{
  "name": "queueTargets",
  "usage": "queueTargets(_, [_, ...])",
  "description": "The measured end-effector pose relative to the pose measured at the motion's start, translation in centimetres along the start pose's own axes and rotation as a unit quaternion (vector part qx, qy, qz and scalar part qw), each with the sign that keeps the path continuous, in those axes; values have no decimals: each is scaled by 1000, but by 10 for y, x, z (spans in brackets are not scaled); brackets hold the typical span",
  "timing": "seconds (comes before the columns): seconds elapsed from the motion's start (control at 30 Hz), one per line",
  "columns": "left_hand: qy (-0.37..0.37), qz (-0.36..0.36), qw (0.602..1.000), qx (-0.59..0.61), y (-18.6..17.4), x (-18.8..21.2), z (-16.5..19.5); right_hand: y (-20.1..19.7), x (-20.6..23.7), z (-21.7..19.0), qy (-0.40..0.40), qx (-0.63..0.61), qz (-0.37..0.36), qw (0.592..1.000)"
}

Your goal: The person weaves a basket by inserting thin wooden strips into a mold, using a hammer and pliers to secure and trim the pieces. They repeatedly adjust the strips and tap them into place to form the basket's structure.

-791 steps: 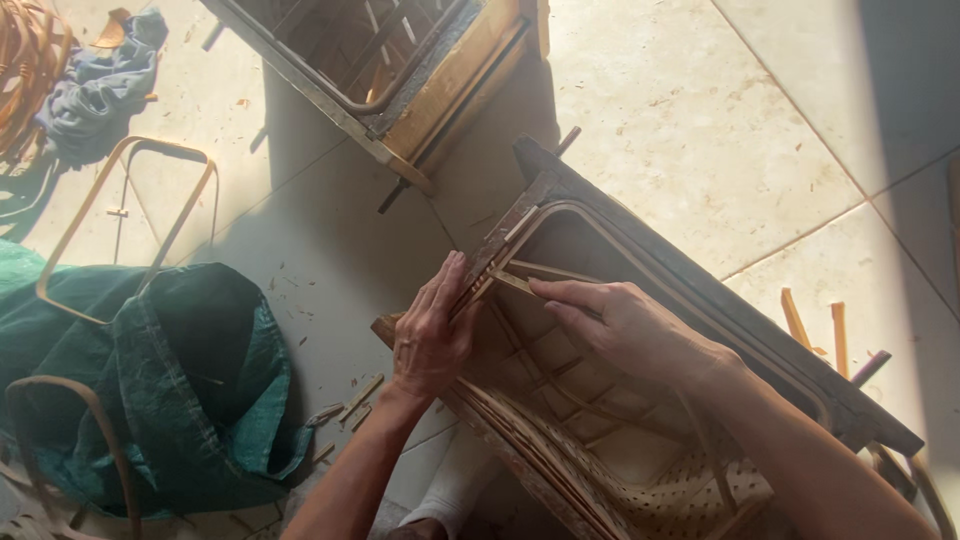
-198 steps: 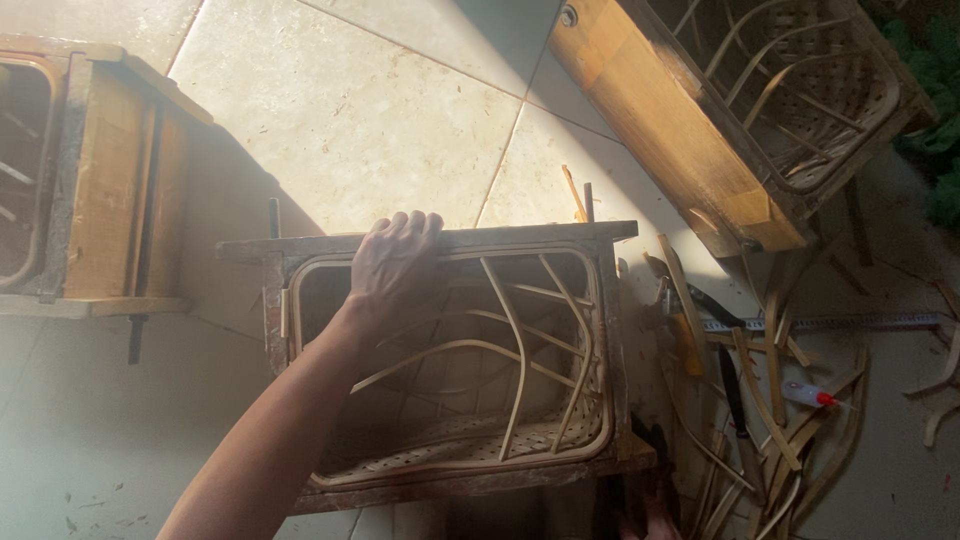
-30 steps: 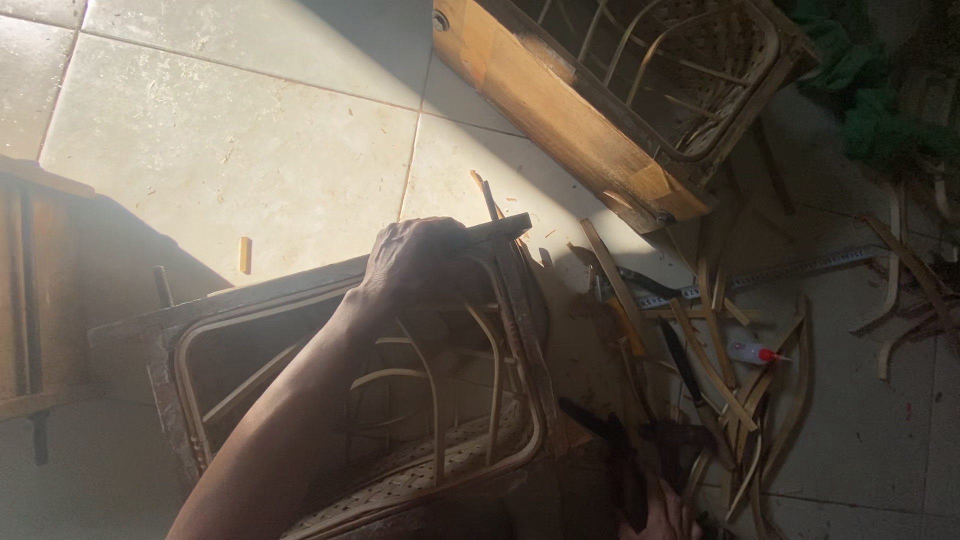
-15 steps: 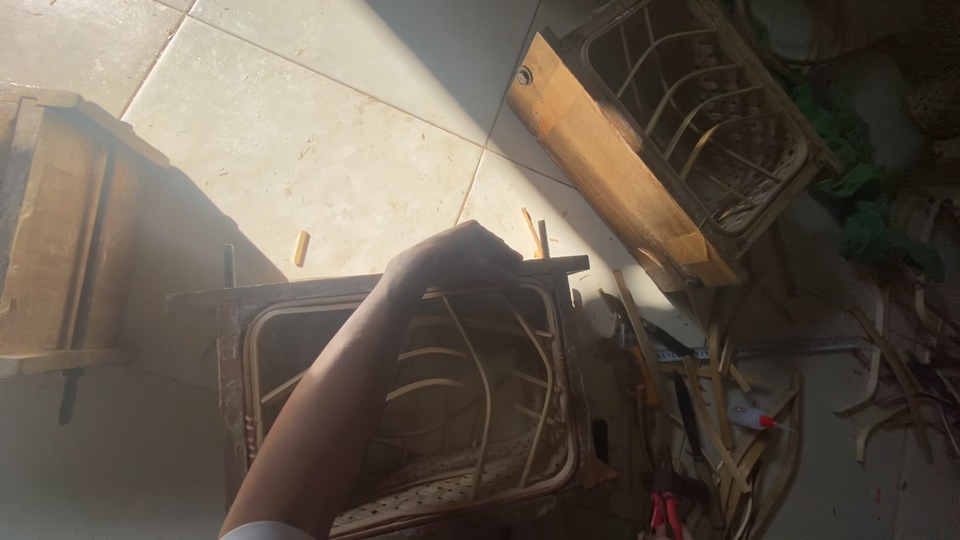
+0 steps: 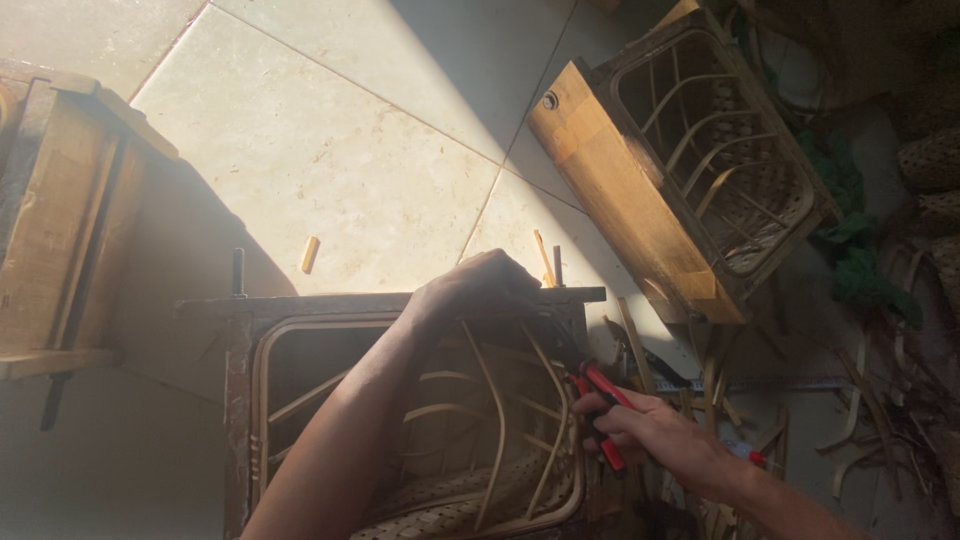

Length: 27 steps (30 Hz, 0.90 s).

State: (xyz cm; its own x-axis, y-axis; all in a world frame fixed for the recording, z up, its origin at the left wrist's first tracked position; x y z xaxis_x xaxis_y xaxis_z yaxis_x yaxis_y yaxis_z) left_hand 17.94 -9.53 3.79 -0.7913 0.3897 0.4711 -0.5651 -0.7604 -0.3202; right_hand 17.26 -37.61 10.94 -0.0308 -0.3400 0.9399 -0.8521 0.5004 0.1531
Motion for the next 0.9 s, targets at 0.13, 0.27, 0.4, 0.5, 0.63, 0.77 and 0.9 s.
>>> queueTargets(0.13, [23,7,999,36,4,-6,-8,0,1,-12,31,9,8,999])
queueTargets(0.27, [20,8,999,23,7,-9,-9,-1,-3,-23,44,31,2,999])
queueTargets(0.4, [17,17,999,29,7,-11,-8,3,-3,-32,63,24,-4,998])
queueTargets(0.5, [3,31,997,73,8,-11,-11,9,-3,-33,51,29,-5,998])
queueTargets(0.63, [52,49,992,103,7,-12,-13,12,-8,-30,21,21,-11,999])
queueTargets(0.77, [65,55,995,53,6,-12,-14,5,-11,-26,29,2,-17,999])
queueTargets(0.9, [68,57,992,88,9,-11,-17,0,-10,-26,34,-13,-31,999])
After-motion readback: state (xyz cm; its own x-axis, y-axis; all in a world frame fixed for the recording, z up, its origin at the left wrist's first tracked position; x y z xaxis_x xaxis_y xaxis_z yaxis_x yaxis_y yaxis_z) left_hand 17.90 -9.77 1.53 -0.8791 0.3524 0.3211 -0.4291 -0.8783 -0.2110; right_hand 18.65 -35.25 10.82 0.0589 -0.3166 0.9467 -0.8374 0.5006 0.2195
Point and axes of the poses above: each hand's wrist, its own x-axis away from the middle knuckle, its own y-axis out of the palm, z = x × y, the point moved 2 cm from there along -x, towards the middle knuckle, and after that the axes turned 15 degrees about -z, right-handed, at the moved point
